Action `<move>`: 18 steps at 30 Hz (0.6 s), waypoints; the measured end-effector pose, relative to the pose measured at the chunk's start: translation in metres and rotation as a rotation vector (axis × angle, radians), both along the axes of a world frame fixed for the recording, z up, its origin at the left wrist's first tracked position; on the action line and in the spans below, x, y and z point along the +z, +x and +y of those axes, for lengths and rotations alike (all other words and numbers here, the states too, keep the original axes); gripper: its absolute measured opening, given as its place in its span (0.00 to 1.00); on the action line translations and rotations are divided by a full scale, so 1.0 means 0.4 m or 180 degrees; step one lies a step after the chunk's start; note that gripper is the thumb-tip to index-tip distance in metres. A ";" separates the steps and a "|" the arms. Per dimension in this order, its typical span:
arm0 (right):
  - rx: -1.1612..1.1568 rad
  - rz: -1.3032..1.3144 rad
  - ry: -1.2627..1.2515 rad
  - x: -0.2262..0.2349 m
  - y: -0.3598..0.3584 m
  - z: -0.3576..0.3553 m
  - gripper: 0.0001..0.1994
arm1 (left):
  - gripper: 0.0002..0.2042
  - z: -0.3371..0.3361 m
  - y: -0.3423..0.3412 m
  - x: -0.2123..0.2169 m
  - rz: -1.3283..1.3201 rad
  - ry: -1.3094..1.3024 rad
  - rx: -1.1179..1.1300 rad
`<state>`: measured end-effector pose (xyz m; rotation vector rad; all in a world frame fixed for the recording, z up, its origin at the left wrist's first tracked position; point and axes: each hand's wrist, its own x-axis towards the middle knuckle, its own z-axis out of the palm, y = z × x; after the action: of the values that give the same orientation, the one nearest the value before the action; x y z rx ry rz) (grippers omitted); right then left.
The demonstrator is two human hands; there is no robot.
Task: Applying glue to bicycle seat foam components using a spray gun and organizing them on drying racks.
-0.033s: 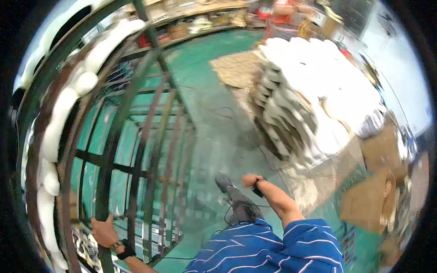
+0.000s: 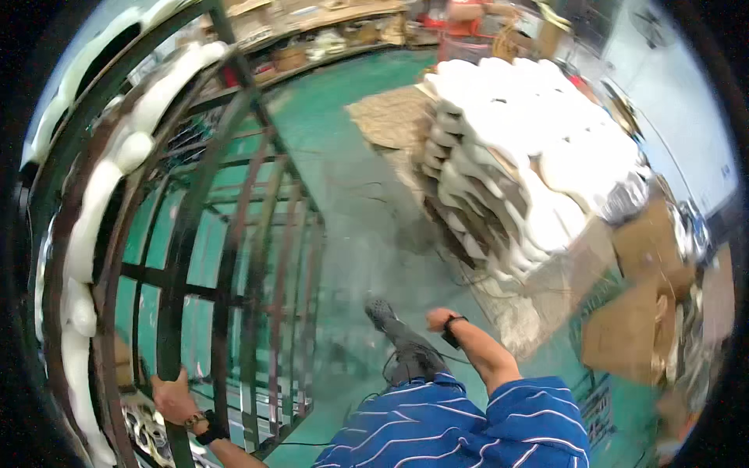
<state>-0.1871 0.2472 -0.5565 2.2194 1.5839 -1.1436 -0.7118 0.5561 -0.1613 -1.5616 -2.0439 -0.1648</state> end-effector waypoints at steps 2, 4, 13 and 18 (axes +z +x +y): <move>-0.1333 -0.0002 -0.0535 0.059 -0.046 -0.380 0.16 | 0.30 0.036 -0.058 -0.049 0.0325 0.0294 -0.0353; -0.2604 -0.0277 -0.0567 -0.033 -0.084 -0.855 0.14 | 0.31 0.035 -0.053 -0.064 0.0421 -0.0083 -0.0053; -0.3461 0.0111 -0.1473 0.007 -0.588 -1.560 0.09 | 0.31 -0.196 0.128 -0.088 0.0653 0.1331 -0.1345; -0.4427 0.1185 0.0136 -0.033 -0.707 -1.580 0.08 | 0.18 -0.387 0.315 -0.536 -0.1580 -0.0667 -0.1948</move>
<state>-0.4698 -0.3847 -0.5695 3.2405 -0.1999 -1.7997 -0.5859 0.4014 -0.3757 -2.4422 -1.8903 -0.6371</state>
